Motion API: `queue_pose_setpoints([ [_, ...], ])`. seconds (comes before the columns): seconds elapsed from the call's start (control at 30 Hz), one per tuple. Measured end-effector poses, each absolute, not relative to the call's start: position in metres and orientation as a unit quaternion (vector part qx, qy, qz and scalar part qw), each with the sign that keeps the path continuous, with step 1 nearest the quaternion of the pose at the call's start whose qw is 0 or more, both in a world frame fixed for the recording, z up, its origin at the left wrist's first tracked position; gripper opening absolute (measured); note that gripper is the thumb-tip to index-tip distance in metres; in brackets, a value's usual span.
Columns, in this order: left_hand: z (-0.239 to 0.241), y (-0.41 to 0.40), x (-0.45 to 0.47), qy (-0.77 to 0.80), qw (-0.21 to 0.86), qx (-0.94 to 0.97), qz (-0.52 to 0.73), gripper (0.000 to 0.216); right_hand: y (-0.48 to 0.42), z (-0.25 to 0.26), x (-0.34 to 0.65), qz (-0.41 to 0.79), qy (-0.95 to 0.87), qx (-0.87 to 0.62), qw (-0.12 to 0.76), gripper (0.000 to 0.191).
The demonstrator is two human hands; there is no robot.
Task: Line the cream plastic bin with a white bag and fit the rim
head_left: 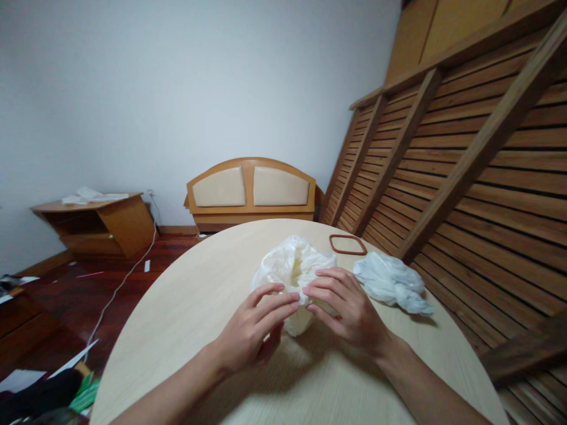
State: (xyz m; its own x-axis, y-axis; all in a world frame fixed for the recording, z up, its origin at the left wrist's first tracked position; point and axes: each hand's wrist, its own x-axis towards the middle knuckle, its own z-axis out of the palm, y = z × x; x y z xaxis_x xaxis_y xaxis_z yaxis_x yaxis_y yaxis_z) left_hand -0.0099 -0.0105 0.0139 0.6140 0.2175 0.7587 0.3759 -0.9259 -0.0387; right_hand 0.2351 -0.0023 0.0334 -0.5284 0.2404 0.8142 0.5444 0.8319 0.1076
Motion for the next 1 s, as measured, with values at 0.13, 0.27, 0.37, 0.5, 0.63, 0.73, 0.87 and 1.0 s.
queue_pose_setpoints([
  [0.13,0.013,-0.011,-0.01,-0.168,0.099,-0.885,-0.422,0.047,0.005,0.032,0.242,-0.183,-0.852,-0.22,0.437,0.018],
  [0.27,0.012,-0.013,-0.011,-0.156,0.108,-0.879,-0.438,0.042,0.007,0.033,0.244,-0.172,-0.859,-0.199,0.438,0.018],
  [0.37,0.013,-0.015,-0.014,-0.172,0.13,-0.856,-0.47,0.042,0.004,0.034,0.241,-0.162,-0.865,-0.183,0.438,0.018],
  [0.5,0.015,-0.011,-0.019,-0.267,0.065,-0.818,-0.505,0.049,-0.002,0.035,0.235,-0.151,-0.873,-0.17,0.431,0.015],
  [0.63,0.011,-0.002,-0.023,-0.344,-0.106,-0.776,-0.518,0.048,-0.007,0.036,0.231,-0.135,-0.884,-0.159,0.419,0.013],
  [0.73,0.006,0.002,-0.024,-0.354,-0.196,-0.751,-0.521,0.047,-0.009,0.035,0.229,-0.121,-0.891,-0.149,0.411,0.014],
  [0.87,0.003,0.004,-0.021,-0.369,-0.247,-0.72,-0.534,0.047,-0.011,0.033,0.226,-0.116,-0.894,-0.142,0.41,0.013],
  [1.0,0.004,0.005,-0.02,-0.373,-0.268,-0.711,-0.533,0.049,-0.011,0.033,0.227,-0.121,-0.892,-0.141,0.413,0.014],
])
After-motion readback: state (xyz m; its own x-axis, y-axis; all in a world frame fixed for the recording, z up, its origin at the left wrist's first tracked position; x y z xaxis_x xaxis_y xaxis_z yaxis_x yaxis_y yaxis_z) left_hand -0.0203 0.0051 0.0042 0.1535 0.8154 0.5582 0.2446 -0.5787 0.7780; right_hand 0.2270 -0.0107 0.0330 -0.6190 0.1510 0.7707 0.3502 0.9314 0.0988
